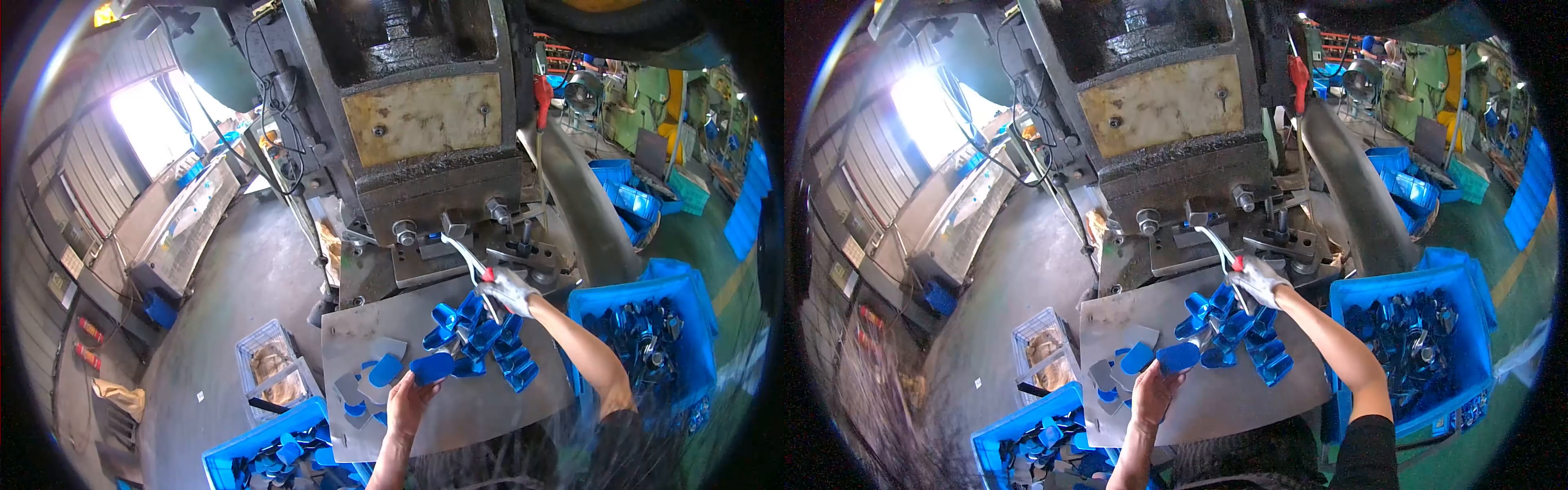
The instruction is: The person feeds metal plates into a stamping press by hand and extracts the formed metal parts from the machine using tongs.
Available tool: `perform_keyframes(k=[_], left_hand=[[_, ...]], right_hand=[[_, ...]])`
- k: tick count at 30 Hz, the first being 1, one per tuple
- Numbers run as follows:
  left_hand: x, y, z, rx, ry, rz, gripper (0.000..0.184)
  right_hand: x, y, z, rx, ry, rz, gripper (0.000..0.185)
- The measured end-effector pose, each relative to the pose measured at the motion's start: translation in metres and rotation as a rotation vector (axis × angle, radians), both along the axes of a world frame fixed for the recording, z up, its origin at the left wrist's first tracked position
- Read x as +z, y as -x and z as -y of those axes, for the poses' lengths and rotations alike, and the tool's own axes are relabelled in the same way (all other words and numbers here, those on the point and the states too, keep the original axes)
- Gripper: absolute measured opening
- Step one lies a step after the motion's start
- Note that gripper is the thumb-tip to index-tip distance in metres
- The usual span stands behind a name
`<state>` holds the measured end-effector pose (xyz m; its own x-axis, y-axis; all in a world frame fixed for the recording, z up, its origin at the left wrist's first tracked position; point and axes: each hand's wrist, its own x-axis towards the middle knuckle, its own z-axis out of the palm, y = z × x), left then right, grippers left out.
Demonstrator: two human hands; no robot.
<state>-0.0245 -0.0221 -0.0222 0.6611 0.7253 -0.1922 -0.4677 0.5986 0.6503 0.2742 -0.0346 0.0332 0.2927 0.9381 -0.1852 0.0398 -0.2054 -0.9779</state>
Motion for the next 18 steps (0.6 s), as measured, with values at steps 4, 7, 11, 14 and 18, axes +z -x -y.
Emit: perform_keyframes(k=[4,7,11,14,18], left_hand=[[0.000,0.000,-0.001,-0.003,-0.009,-0.036,0.033],[0.001,0.002,-0.002,0.000,0.002,-0.039,0.034],[-0.004,0.003,-0.009,0.037,0.058,-0.003,0.038],[0.006,-0.001,-0.007,0.042,0.036,-0.071,0.044],[0.003,-0.009,-0.008,-0.011,0.027,-0.061,0.048]], right_hand=[[-0.018,-0.004,-0.054,-0.108,-0.093,0.249,0.019],[-0.007,0.000,-0.050,-0.097,-0.032,0.137,0.015],[0.033,0.019,0.020,0.013,0.044,0.085,0.013],[0.014,0.023,0.079,0.063,0.028,0.342,0.022],[0.022,0.056,0.139,0.247,0.299,0.945,0.040]])
